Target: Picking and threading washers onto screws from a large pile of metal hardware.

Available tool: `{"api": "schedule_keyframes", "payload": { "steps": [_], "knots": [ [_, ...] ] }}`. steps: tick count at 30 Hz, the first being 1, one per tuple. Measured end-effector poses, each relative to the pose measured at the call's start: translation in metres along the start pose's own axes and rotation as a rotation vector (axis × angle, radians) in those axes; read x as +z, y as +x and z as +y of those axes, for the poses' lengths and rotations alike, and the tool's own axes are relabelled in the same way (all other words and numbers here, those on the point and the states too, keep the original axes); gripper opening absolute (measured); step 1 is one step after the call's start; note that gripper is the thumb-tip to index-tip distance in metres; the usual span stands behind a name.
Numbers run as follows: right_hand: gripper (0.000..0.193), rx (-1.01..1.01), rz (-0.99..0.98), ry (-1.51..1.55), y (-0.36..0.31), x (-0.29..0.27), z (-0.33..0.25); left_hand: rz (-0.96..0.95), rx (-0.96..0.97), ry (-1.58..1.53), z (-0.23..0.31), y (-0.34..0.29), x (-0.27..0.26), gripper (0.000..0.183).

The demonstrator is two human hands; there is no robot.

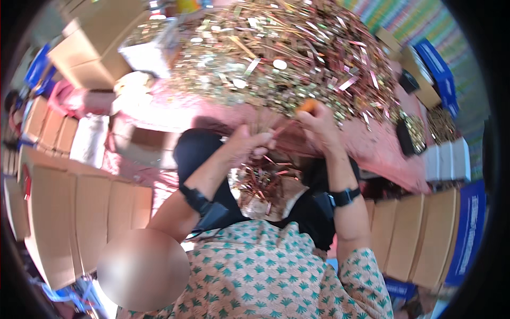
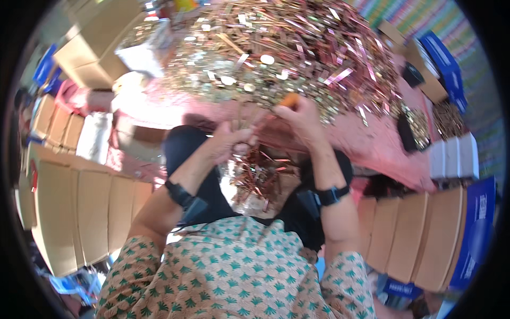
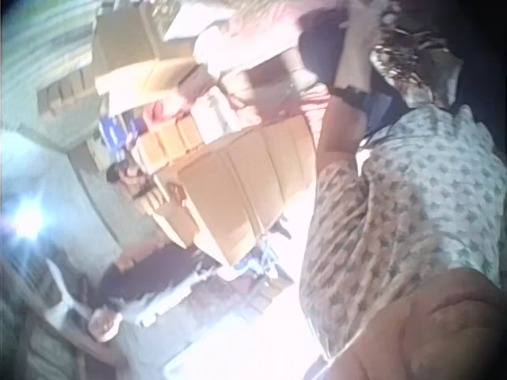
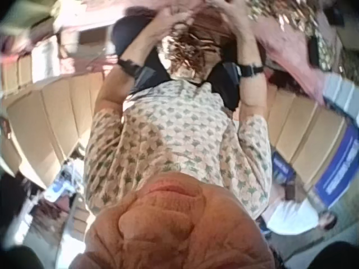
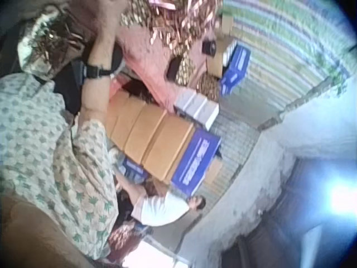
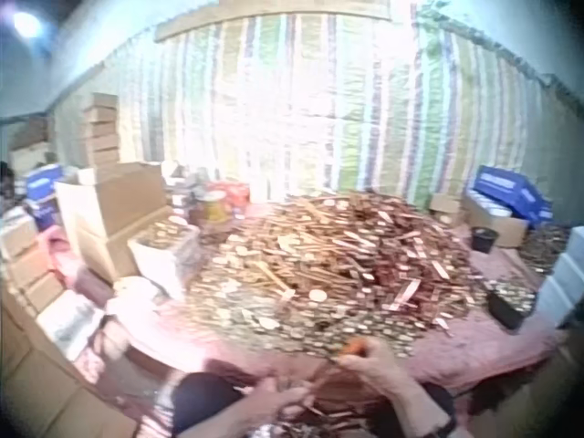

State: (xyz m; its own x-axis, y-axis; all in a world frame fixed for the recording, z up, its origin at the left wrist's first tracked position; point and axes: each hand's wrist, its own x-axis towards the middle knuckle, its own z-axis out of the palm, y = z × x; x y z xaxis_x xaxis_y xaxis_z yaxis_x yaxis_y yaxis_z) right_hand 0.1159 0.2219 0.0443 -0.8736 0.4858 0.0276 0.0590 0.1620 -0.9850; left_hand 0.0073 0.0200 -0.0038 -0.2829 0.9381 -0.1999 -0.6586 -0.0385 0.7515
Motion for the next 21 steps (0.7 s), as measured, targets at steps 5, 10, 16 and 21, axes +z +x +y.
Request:
{"api": "schedule_keyframes", "payload": {
  "steps": [5, 10, 16, 21],
  "knots": [
    [0.015, 0.029, -0.042, 0.134, -0.014, 0.006, -0.01, -0.033, 0.046, -0.031, -0.006, 0.0, 0.003, 0.025],
    [0.02, 0.009, -0.102, 0.394, -0.018, -0.006, 0.019, -0.012, 0.044, 0.052, -0.011, 0.002, 0.006, 0.026],
    [0.02, 0.097, -0.175, 0.312, -0.015, -0.02, 0.012, -0.006, 0.077, 0.086, -0.01, 0.002, 0.002, 0.023],
    [0.029, 0.008, -0.24, 0.182, -0.017, -0.026, 0.006, -0.053, 0.073, 0.14, -0.01, 0.002, 0.002, 0.021]
  ]
}}
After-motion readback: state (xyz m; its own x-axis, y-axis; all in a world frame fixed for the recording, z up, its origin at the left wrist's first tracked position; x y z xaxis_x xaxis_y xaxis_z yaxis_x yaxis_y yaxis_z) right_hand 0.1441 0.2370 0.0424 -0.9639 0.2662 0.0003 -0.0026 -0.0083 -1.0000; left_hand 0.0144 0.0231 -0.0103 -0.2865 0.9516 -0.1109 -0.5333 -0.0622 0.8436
